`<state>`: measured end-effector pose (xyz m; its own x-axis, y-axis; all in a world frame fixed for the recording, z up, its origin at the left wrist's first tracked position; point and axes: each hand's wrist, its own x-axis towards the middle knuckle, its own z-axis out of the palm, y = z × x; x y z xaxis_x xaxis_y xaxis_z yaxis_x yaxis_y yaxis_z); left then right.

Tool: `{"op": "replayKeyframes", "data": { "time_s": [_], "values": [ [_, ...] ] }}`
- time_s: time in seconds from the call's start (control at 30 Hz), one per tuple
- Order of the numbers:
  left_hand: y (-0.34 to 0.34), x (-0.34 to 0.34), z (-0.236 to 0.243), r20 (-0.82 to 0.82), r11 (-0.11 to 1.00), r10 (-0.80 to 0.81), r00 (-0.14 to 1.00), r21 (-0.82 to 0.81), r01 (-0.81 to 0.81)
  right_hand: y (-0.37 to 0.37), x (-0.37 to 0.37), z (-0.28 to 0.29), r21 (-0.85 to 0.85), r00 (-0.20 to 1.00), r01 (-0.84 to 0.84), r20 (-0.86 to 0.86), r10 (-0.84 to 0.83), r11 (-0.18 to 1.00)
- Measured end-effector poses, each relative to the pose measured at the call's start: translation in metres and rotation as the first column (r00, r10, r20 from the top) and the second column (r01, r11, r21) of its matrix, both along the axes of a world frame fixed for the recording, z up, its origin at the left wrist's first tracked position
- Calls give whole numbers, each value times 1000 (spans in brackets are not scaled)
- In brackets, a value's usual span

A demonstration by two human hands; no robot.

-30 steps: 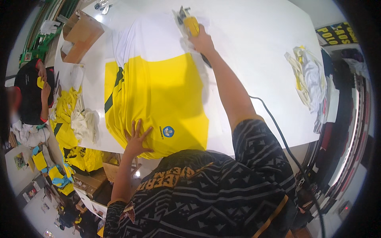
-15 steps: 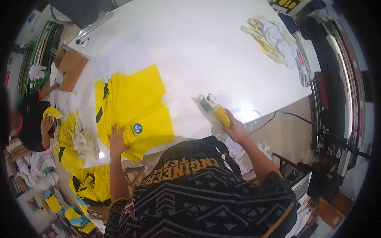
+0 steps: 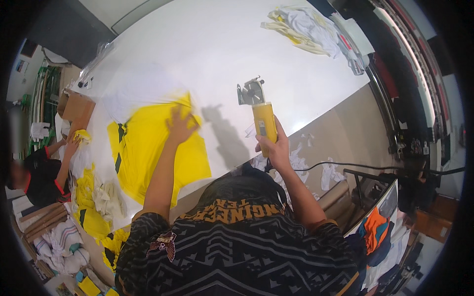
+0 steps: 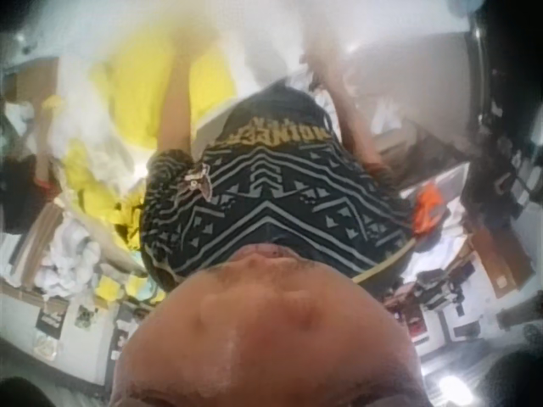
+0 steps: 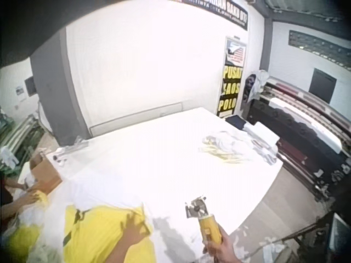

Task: The person uses an electric fabric cutter to trim the edges of stacked yellow shirts on a white table. They repeatedly reposition the shirts and remove cut fabric pieces while another person works nearby.

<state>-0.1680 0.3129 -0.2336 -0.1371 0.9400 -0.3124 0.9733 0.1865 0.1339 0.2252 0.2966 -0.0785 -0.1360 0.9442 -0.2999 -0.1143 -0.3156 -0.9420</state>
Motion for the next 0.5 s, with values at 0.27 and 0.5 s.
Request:
{"op": "replayKeyframes", "data": {
  "time_s": [0.27,0.5],
  "values": [
    [14,-22,-13,0,956,281,960,-88,-280,-1,10,23,65,989,146,5,-147,987],
    [13,-64,-103,-441,761,622,647,145,-633,-24,18,36,-22,992,117,-46,-118,993]
  ]
}}
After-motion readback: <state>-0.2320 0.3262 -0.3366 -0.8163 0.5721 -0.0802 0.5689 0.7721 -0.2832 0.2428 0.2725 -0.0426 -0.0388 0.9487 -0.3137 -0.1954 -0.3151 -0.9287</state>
